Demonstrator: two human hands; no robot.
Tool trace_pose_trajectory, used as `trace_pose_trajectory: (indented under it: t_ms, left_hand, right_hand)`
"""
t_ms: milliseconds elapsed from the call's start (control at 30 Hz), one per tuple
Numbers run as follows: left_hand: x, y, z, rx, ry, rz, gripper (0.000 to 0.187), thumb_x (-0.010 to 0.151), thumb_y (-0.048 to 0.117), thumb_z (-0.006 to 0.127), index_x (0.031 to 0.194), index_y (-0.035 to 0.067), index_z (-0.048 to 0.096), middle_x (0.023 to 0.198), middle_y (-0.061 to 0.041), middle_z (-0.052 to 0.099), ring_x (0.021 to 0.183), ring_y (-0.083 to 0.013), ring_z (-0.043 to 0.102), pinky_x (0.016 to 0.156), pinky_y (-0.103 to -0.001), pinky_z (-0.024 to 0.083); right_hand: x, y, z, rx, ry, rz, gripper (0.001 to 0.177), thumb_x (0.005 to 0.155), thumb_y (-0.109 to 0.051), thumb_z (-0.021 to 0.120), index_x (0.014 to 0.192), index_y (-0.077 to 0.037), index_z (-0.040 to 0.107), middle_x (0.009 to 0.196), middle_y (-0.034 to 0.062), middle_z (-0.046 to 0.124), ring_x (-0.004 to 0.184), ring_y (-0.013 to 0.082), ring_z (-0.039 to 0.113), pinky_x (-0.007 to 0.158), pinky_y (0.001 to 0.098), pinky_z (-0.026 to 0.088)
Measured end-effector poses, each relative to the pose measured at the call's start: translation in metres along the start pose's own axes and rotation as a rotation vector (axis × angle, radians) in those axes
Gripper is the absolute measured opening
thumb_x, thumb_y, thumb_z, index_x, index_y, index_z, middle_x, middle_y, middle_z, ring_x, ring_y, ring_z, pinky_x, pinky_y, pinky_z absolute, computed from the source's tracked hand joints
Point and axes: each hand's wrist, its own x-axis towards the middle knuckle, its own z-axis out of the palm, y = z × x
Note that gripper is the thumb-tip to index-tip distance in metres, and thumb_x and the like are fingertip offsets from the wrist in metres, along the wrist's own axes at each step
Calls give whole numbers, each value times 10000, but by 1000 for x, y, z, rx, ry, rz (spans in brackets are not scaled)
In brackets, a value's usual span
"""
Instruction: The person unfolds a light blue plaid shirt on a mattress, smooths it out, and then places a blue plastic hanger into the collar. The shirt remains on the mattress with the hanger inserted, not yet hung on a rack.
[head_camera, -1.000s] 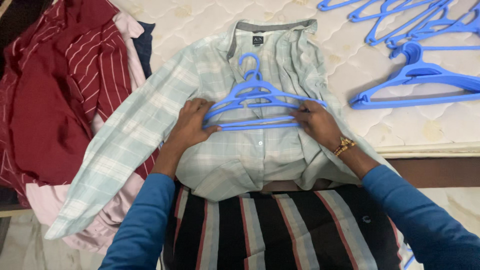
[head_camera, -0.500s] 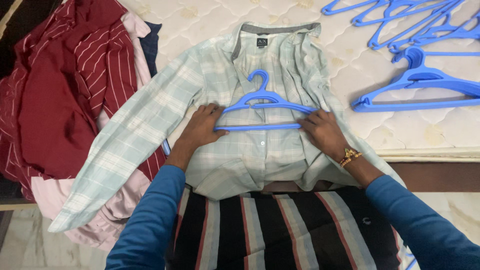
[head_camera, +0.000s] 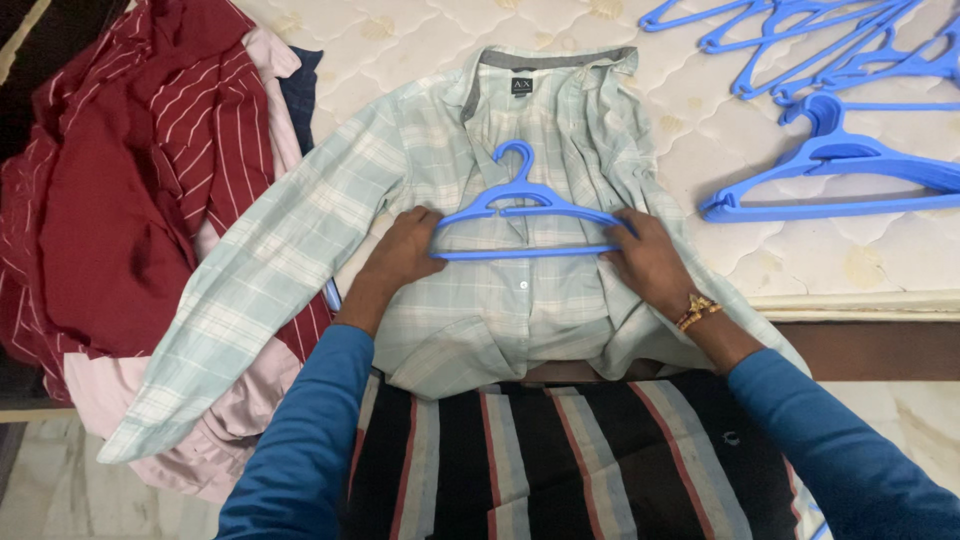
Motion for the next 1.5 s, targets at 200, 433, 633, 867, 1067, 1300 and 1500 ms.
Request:
trace_pose_trajectory:
  t_ms: [200, 433, 633, 867, 1067, 1300, 1500]
  left_hand:
    - [-3, -2, -2, 3, 0, 2, 756, 670, 152, 888, 1345, -13, 590, 1287, -206, 599, 1207, -398, 560, 1051, -426, 463]
    - [-5, -11, 3, 17, 30, 8, 765, 658, 156, 884, 1343, -18, 591, 1274, -217, 604, 1197, -406, 565, 1041, -433, 464]
    - [-1, -11, 3, 36, 26, 3, 787, 650, 175, 884, 1353, -9, 581, 1288, -218, 602, 1213, -400, 563, 1050, -429, 461]
    - [-15, 11, -10, 133, 80, -106, 895, 624, 296, 942, 1397, 66, 553, 1350, -180, 569, 1285, -402, 528, 1007, -544, 418]
    - [-27, 14, -11, 47, 197, -175, 907, 573, 321, 974, 1358, 50, 608, 1351, -203, 577, 1236, -413, 535, 1023, -508, 435]
    - [-29, 5, -2, -48, 252, -151, 782, 580, 237, 961, 1270, 13, 669, 1245, -214, 631, 1159, -412, 589, 1007, -455, 485]
    - [-28, 4, 1, 4, 189, -182, 781, 611, 233, 956, 1291, 10, 642, 1237, -222, 621, 1143, -429, 581, 989, -465, 486]
  right_hand:
    - [1, 13, -5, 41, -35, 13, 562, 781, -193, 831, 1271, -12, 624, 1320, 198, 632, 1195, 399, 589, 1013, 489, 472]
    - [3, 32, 1, 116, -2, -69, 678, 754, -273, 858, 1304, 29, 600, 1276, 260, 630, 1170, 454, 591, 996, 487, 472]
    - [11, 36, -7, 159, -209, 68, 624, 761, -282, 857, 1285, -24, 638, 1178, 189, 691, 1116, 376, 641, 988, 453, 510]
    - [12, 34, -19, 246, -275, 108, 700, 771, -249, 832, 1390, -37, 586, 1339, 205, 627, 1197, 370, 615, 1008, 426, 502]
    - [9, 39, -19, 241, -308, 180, 726, 776, -269, 843, 1397, -23, 560, 1382, 215, 605, 1225, 355, 618, 1028, 414, 506]
    - [7, 43, -20, 312, -332, 279, 686, 786, -256, 829, 1402, -73, 588, 1343, 187, 657, 1162, 320, 679, 1008, 403, 532]
    - [8, 42, -22, 290, -350, 277, 660, 798, -237, 823, 1397, -79, 595, 1297, 187, 681, 1136, 321, 688, 993, 404, 542]
